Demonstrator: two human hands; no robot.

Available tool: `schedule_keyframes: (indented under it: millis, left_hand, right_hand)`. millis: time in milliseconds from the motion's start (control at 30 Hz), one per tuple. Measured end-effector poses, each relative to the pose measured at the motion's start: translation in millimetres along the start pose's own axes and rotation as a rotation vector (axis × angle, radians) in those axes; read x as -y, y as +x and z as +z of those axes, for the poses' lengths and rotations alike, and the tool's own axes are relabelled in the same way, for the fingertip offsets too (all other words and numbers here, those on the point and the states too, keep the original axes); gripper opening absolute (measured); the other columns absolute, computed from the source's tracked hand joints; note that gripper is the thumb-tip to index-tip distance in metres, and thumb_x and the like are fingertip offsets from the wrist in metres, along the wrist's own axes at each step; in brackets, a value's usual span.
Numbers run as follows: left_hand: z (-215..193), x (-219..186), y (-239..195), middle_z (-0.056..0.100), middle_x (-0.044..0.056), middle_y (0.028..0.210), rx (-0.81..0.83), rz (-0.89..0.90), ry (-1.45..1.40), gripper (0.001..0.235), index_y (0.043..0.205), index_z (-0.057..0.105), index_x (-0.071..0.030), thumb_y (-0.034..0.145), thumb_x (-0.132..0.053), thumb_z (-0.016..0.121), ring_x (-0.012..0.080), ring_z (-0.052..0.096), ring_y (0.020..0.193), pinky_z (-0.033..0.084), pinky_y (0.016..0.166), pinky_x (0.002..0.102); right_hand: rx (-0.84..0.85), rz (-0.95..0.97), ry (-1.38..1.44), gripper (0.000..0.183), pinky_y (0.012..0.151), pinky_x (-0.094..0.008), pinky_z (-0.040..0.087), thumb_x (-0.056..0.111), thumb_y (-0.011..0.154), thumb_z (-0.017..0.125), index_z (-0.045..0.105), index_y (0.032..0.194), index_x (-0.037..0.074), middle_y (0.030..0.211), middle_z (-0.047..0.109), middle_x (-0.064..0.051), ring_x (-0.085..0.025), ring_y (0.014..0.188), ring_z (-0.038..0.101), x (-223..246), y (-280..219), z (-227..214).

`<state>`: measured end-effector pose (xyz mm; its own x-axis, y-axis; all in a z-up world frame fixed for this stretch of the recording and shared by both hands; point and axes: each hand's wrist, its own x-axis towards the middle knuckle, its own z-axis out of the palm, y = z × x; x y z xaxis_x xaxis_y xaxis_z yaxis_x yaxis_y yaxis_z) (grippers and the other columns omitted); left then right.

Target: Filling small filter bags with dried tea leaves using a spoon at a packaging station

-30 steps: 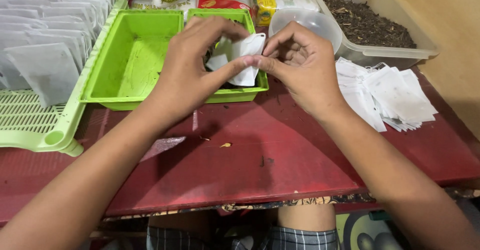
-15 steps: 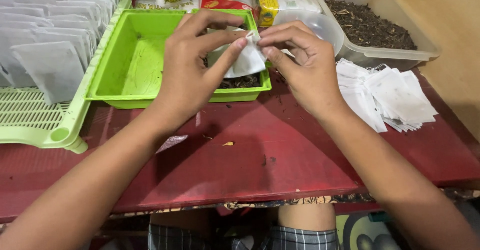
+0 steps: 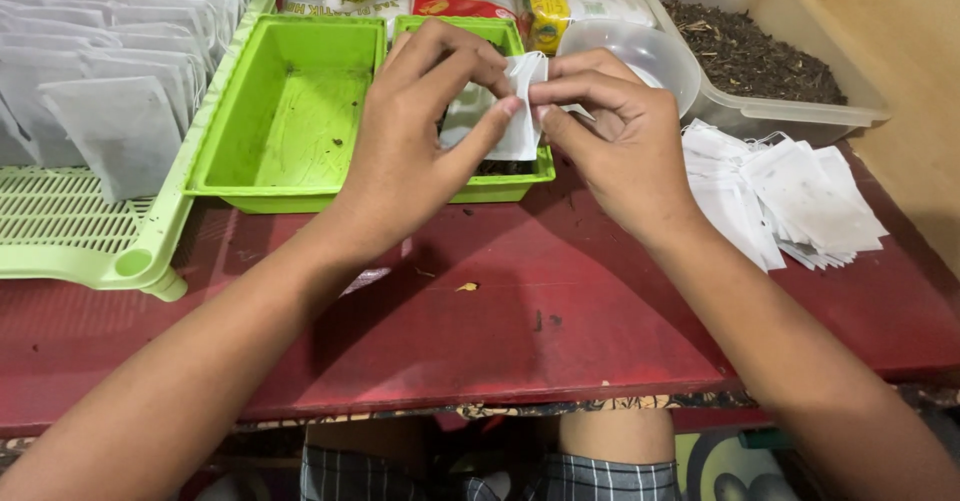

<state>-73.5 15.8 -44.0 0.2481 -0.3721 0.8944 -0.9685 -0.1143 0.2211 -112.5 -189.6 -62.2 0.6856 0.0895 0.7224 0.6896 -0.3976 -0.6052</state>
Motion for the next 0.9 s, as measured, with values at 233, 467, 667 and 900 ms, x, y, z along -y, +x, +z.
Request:
schedule_keyframes:
  millis: [233, 467, 667, 900]
  left_hand:
    - [-12.2, -6.8, 6.4, 0.056, 0.004, 0.140, 0.219, -0.162, 0.056, 0.066, 0.127, 0.050, -0.016, 0.082, -0.053, 0.081, 0.0282, 0.053, 0.131, 0.033, 0.097, 0.043]
    - [-11.8, 5.4, 2.5, 0.056, 0.002, 0.126, 0.326, -0.056, 0.199, 0.065, 0.128, 0.045, -0.014, 0.076, -0.031, 0.081, 0.0279, 0.056, 0.124, 0.025, 0.099, 0.047]
    - [-12.3, 3.9, 2.6, 0.058, 0.007, 0.125, 0.304, 0.037, 0.317, 0.057, 0.132, 0.050, -0.013, 0.083, -0.031, 0.073, 0.0332, 0.057, 0.117, 0.029, 0.095, 0.049]
    - [-9.8, 16.0, -1.5, 0.056, 0.008, 0.121, 0.303, 0.106, 0.440, 0.057, 0.130, 0.060, -0.013, 0.093, -0.053, 0.077, 0.0304, 0.059, 0.109, 0.032, 0.089, 0.052]
  right_hand:
    - [0.044, 0.020, 0.142, 0.017, 0.107, -0.031, 0.050, 0.000, 0.100, 0.070, 0.070, 0.116, -0.001, 0.119, 0.063, -0.015, -0.022, 0.118, 0.060, 0.4, -0.8, -2.6]
    - [0.085, -0.010, 0.125, 0.014, 0.104, -0.031, 0.049, 0.000, 0.100, 0.071, 0.070, 0.114, 0.000, 0.116, 0.064, -0.016, -0.023, 0.115, 0.061, -9.8, -0.1, -3.9]
    - [0.061, 0.050, 0.108, 0.020, 0.095, -0.024, 0.051, -0.011, 0.093, 0.076, 0.069, 0.109, -0.003, 0.115, 0.059, -0.014, -0.019, 0.112, 0.061, -7.3, -1.2, -1.7]
    - [0.064, 0.080, 0.016, 0.013, 0.091, -0.020, 0.052, -0.007, 0.098, 0.072, 0.070, 0.111, -0.003, 0.114, 0.062, -0.011, -0.013, 0.106, 0.062, -2.7, -1.3, 0.2]
